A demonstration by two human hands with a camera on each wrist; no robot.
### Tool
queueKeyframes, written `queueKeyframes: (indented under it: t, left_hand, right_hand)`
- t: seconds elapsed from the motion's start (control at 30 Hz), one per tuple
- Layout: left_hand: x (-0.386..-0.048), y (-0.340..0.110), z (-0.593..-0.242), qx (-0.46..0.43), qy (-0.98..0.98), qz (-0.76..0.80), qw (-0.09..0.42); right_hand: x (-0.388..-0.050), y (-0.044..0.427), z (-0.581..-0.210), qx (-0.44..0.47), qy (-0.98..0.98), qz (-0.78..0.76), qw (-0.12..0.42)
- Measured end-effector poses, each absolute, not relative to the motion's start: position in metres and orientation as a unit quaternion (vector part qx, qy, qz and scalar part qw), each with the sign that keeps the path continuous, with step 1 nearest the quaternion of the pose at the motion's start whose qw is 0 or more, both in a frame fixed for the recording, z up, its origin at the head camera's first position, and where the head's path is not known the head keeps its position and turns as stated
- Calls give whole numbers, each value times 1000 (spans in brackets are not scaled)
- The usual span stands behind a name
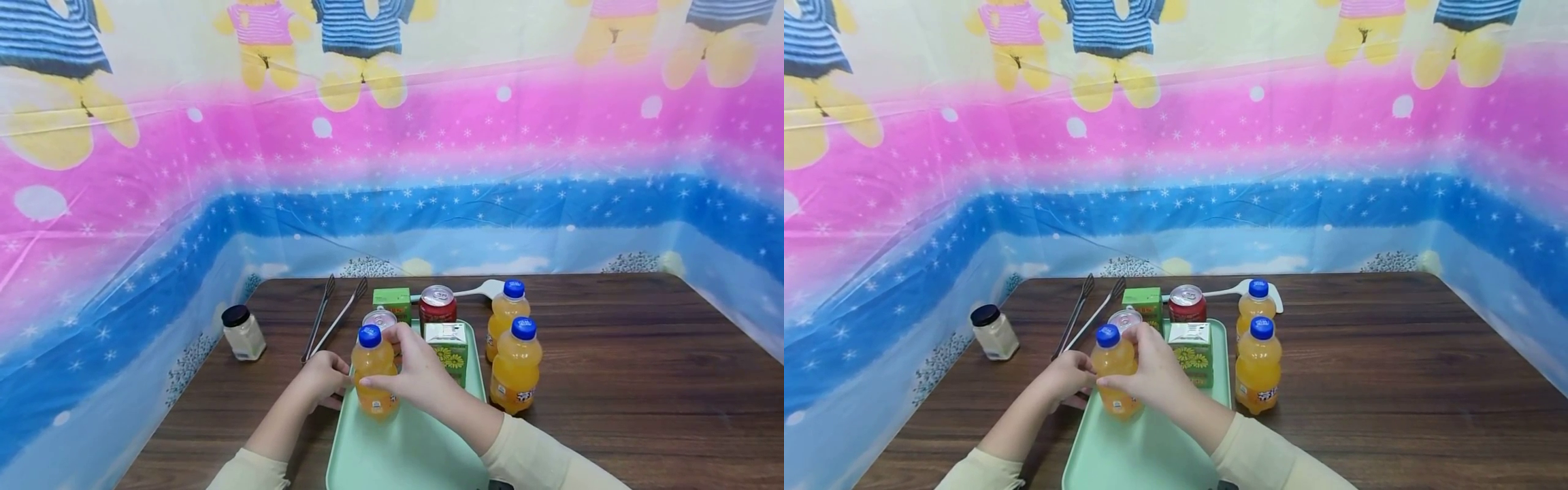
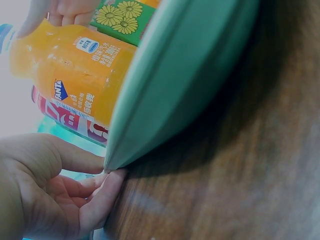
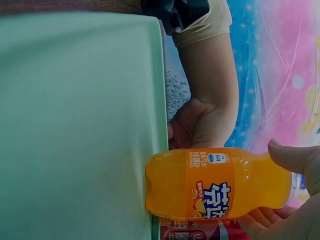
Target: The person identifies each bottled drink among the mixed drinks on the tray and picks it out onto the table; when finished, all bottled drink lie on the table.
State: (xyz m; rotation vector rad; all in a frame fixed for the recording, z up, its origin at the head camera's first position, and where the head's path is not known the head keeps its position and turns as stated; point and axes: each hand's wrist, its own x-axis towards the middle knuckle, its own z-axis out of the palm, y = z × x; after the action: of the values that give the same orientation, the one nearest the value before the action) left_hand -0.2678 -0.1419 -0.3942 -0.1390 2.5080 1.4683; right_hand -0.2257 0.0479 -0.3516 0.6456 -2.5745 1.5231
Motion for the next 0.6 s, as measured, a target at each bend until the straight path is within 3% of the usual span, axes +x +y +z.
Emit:
queueKeyframes:
  t: [0.6]
  left_hand:
    - [-269,-143,-395,-43,857,501,114]
  right_hand:
    - [-223,47,-351,197,-842,501,41]
